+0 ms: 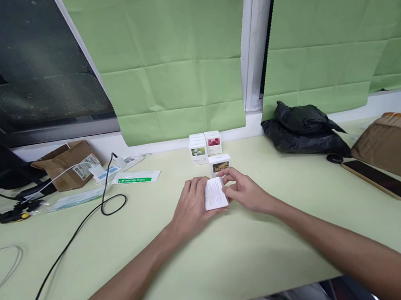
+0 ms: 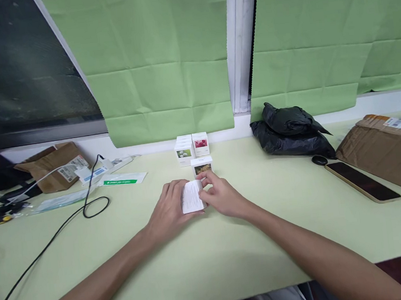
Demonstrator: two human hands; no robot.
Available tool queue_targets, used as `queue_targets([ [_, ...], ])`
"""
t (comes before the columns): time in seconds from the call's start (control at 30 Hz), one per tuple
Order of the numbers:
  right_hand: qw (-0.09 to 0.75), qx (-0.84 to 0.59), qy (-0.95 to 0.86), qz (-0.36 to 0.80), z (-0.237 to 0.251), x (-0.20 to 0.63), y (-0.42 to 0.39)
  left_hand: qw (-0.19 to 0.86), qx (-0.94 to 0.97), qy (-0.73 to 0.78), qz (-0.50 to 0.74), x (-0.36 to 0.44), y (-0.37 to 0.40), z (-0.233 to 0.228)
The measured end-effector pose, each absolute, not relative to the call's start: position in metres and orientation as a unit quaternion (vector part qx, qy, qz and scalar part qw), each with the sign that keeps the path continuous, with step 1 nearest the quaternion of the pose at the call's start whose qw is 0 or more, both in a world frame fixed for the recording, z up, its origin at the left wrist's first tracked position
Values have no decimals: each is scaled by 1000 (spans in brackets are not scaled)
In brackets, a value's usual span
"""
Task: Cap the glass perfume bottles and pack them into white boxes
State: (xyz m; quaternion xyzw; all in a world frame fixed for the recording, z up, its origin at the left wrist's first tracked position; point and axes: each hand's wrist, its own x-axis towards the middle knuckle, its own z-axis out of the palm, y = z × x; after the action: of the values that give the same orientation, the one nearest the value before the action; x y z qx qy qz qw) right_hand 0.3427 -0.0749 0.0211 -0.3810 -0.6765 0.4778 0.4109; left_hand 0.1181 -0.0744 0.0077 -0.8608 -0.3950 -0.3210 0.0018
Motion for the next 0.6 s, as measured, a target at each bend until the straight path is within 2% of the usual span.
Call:
queue_targets([
  [0.27,442,-296,-689,492,40,345,-79,-199,-788,-465,-352,110,-77,16],
  [0.47,437,-339,-810,195,36,348,-81,-362,-733,-441,-370,117,-81,19],
  [0.6,399,-316,-854,108,37,346,-86,-368,-706,-468,-383,123,-83,15],
])
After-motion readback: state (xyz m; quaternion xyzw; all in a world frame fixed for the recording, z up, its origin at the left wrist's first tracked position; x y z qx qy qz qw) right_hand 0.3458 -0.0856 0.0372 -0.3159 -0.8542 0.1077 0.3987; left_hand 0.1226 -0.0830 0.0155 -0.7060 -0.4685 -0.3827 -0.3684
